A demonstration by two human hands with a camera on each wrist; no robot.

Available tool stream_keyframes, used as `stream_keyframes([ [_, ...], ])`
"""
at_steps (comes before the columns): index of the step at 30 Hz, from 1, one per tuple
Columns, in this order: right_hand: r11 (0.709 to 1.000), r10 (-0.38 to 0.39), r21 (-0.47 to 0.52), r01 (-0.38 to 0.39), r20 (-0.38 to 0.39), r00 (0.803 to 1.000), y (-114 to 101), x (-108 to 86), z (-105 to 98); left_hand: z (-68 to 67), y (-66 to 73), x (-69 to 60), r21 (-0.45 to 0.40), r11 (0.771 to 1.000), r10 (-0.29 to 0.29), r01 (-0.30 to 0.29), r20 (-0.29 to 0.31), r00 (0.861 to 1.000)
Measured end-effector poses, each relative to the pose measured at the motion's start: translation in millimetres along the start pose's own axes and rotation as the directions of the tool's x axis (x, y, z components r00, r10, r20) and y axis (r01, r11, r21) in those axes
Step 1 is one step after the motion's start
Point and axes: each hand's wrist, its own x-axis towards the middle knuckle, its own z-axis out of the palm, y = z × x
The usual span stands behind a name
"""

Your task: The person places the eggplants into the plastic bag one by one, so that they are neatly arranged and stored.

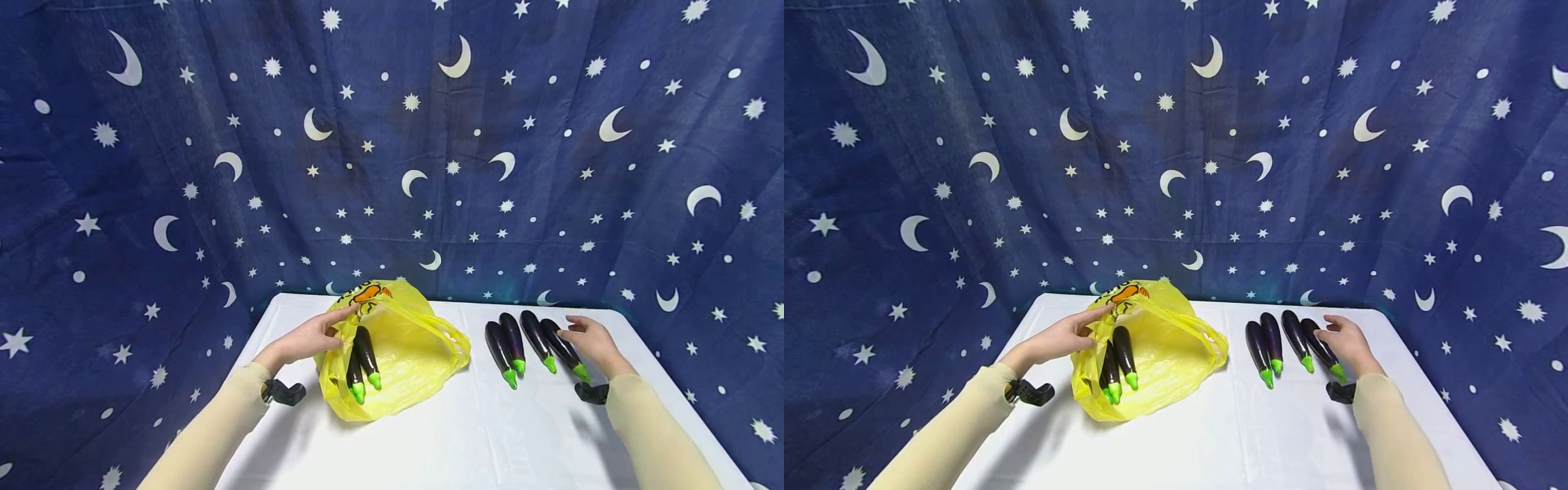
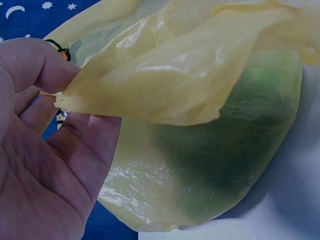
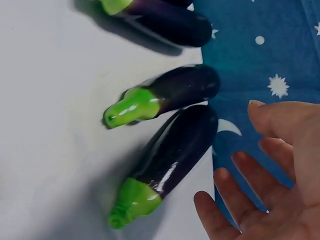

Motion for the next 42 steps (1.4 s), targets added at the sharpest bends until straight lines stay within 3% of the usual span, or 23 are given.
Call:
stream_keyframes([
  [8, 0.997, 0.054, -0.059, -0.055, -0.024, 0.998, 11.3, 5.6, 13.1, 1.0, -0.4, -0.4, 0.005, 1.000, 0.010, -0.010, -0.002, 1.000],
  [17, 0.982, 0.156, -0.102, -0.158, -0.024, 0.987, 21.5, 3.4, 15.9, 2.8, -1.7, 1.9, 0.015, 1.000, -0.016, 0.016, -0.006, 1.000],
  [26, 0.987, 0.129, -0.099, -0.129, -0.007, 0.992, 30.2, 2.6, 14.7, 1.2, -3.7, 4.0, 0.016, 1.000, 0.003, -0.002, -0.006, 1.000],
  [33, 0.988, 0.102, -0.121, -0.093, 0.067, 0.993, 36.2, 0.0, 6.1, 1.4, -3.9, 4.0, 0.016, 1.000, 0.020, -0.020, -0.002, 1.000],
  [35, 0.990, 0.118, -0.085, -0.109, 0.107, 0.987, 36.9, -1.5, 2.7, 1.4, -3.2, 3.6, 0.017, 1.000, 0.012, -0.012, -0.002, 1.000],
  [42, 0.965, 0.223, 0.080, -0.250, 0.253, 0.941, 37.3, -9.9, -5.5, 2.0, 0.7, 0.9, 0.023, 1.000, -0.009, 0.009, -0.004, 1.000],
])
